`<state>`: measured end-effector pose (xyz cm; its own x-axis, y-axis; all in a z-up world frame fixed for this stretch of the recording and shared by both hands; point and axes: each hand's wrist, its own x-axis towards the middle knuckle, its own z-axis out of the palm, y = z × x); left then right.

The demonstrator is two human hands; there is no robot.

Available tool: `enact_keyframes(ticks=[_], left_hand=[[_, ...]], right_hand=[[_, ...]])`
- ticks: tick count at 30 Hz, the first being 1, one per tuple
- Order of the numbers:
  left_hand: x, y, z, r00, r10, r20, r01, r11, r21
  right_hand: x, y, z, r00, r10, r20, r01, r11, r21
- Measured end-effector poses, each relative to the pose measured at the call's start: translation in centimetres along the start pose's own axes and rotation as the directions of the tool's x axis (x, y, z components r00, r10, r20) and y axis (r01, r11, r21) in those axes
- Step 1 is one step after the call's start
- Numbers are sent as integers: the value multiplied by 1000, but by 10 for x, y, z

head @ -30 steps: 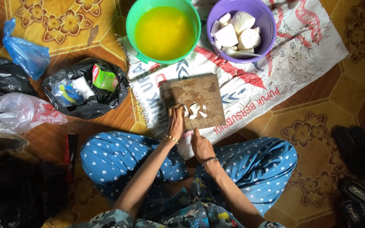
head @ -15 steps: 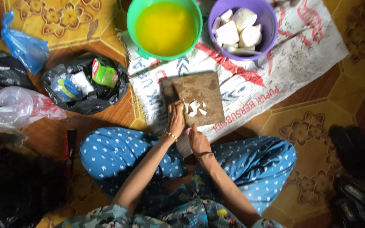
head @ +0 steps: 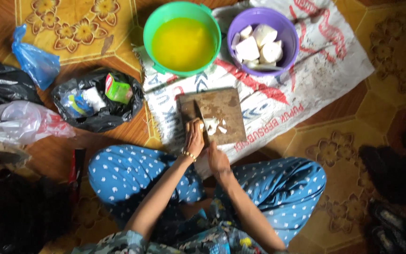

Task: A person sits on the floor slicing white root vegetables on a wooden board and then mixes ingredients in a bowl by hand.

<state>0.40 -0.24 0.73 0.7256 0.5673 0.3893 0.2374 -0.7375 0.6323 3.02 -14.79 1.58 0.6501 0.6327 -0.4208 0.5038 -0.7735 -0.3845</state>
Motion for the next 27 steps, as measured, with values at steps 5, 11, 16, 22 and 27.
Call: enact_keyframes(ticks=[5,11,16,22,27], left_hand=[[-3,-5,-12,999,33,19,-33,998,45],[3,-5,-28,994,47,98,-46,999,-9],[7,9,-41,995,49,83,-44,997,-63],[-6,-14,-14,995,57,83,-55,998,-21],[-2,-8,-16,996,50,78,-52,998,20]], right_hand=[[2,-7,5,999,-33,-40,38,993,112],[-19,0,-36,996,26,-80,-12,984,180],[-44,-19,-48,997,46,-59,-39,992,123],[-58,-29,-49,998,13,-60,-12,1000,17],[-51,-31,-46,997,-15,-78,14,1000,-9]])
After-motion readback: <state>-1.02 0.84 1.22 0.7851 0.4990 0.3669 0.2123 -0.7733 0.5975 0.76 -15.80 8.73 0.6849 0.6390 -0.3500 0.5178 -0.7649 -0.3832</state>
